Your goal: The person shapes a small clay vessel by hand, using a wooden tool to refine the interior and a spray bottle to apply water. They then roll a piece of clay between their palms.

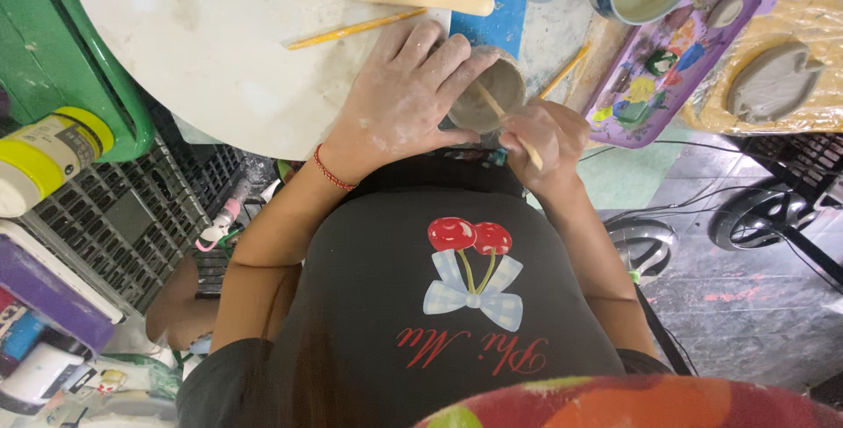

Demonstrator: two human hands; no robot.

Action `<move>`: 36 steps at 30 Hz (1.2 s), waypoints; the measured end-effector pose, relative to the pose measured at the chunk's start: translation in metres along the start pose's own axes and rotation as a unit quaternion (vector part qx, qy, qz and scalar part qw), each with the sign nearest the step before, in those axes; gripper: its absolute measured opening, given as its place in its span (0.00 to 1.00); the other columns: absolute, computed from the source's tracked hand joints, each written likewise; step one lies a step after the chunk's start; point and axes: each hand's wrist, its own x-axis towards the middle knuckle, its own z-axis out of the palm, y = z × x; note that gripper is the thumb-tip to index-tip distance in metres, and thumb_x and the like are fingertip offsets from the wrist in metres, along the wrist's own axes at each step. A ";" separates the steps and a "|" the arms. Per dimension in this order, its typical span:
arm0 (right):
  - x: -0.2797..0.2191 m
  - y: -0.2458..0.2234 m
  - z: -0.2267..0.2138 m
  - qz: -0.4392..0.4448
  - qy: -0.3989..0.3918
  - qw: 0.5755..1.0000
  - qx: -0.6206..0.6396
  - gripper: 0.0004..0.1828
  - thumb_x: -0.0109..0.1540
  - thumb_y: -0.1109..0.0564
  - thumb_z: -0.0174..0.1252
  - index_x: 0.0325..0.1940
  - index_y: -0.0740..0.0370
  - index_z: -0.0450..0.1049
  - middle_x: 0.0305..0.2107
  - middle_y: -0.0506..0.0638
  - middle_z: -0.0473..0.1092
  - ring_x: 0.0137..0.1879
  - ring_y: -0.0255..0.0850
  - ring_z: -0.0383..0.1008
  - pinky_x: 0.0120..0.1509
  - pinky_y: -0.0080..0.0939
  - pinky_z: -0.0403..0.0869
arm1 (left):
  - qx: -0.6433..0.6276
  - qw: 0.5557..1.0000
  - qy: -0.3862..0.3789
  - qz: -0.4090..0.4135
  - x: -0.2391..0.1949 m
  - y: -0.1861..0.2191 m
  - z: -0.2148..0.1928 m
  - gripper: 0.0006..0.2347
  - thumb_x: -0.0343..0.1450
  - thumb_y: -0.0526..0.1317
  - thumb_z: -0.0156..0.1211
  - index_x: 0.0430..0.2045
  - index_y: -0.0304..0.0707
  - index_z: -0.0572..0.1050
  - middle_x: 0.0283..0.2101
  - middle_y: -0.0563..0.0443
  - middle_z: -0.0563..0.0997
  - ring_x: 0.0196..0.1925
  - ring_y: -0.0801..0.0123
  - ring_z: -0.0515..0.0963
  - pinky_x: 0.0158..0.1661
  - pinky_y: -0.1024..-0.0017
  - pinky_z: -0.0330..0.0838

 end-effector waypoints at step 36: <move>-0.003 -0.010 -0.032 0.012 -0.042 0.999 0.027 0.11 0.69 0.63 0.63 0.52 0.61 0.68 0.38 0.53 0.76 0.37 0.49 0.78 0.38 0.46 0.73 | 0.012 1.000 0.002 0.009 0.000 -0.003 0.003 0.38 0.65 0.65 0.71 0.63 0.37 0.73 0.54 0.47 0.69 0.59 0.51 0.65 0.60 0.51 0.63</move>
